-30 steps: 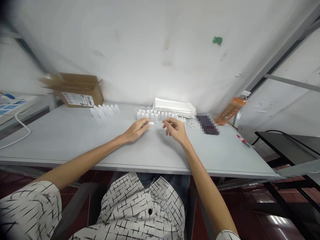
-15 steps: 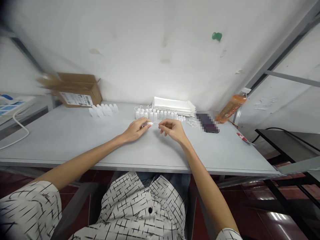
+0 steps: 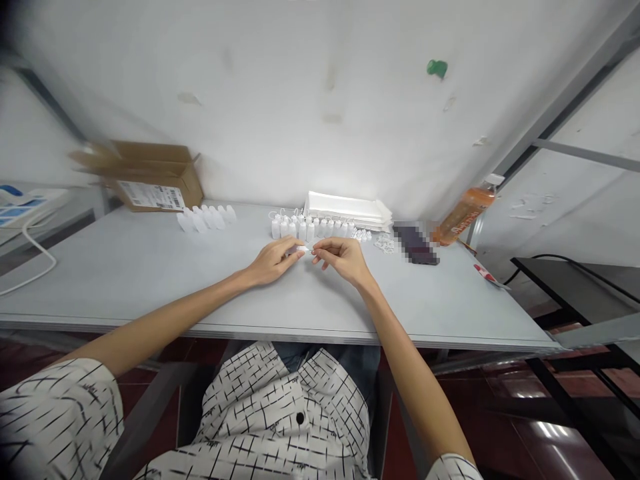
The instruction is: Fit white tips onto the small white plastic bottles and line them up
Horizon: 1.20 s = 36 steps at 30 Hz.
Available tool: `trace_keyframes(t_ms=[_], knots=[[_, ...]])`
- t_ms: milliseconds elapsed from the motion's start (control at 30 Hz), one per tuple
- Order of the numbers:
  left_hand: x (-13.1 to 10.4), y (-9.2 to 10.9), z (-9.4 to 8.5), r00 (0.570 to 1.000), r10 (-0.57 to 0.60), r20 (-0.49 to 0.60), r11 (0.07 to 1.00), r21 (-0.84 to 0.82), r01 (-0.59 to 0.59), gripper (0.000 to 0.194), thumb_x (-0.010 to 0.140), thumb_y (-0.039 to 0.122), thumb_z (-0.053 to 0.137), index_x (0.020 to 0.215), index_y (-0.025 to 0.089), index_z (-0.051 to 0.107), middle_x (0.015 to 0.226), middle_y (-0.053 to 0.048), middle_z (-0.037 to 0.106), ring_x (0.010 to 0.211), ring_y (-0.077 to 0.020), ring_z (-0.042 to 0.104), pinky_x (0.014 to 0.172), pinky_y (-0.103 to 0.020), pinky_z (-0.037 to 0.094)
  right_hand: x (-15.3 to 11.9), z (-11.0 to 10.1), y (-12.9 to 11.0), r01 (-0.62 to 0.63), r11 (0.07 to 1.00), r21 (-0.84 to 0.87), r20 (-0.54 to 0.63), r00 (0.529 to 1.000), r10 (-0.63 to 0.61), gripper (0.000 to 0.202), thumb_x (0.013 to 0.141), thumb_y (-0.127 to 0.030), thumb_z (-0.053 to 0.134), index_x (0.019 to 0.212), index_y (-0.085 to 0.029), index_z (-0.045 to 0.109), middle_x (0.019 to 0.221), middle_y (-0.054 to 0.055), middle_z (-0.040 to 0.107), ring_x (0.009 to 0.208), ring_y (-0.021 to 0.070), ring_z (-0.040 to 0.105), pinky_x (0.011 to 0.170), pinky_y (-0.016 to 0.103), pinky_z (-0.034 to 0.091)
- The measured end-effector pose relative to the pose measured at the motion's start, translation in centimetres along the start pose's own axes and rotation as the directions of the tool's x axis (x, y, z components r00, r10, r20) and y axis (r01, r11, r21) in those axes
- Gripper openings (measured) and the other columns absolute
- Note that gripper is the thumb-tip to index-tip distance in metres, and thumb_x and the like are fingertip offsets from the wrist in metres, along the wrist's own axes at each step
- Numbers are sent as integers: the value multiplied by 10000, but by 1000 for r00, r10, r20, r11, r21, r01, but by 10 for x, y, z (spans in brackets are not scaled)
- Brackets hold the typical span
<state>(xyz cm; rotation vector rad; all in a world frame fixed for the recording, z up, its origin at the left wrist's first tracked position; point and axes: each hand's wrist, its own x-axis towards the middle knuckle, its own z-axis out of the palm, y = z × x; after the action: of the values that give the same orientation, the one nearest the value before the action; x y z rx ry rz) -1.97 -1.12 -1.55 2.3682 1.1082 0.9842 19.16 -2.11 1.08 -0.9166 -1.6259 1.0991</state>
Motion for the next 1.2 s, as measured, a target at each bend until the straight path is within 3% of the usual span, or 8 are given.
trace_keyframes(t_ms=[400,900,1200], knots=[[1,0,0,1000,-10,1,1000,-9,10,374,992,484,405,1079,189,616,955,-43,647,765,-166,583,713,-304,454,1,0,-1,-7,1000,11,-46,999,8,260,694,-386,817,785,-155,739,697,54,711,639,191,696,501,279,536],[0,-1,1,1000,-28,2,999,-35,28,354,994,465,416,1075,187,619,955,-38,640,789,-167,577,705,-291,438,0,-1,2,-18,1000,-17,-19,1000,18,243,706,-374,803,773,-148,744,713,63,723,649,193,698,521,284,538],[0,-2,1,999,51,2,998,37,-51,314,1001,415,415,1062,176,610,989,-52,658,797,-167,588,723,-297,424,0,1,7,4,999,-44,5,1000,-4,214,732,-345,776,786,-146,717,696,50,708,626,178,693,523,280,542]])
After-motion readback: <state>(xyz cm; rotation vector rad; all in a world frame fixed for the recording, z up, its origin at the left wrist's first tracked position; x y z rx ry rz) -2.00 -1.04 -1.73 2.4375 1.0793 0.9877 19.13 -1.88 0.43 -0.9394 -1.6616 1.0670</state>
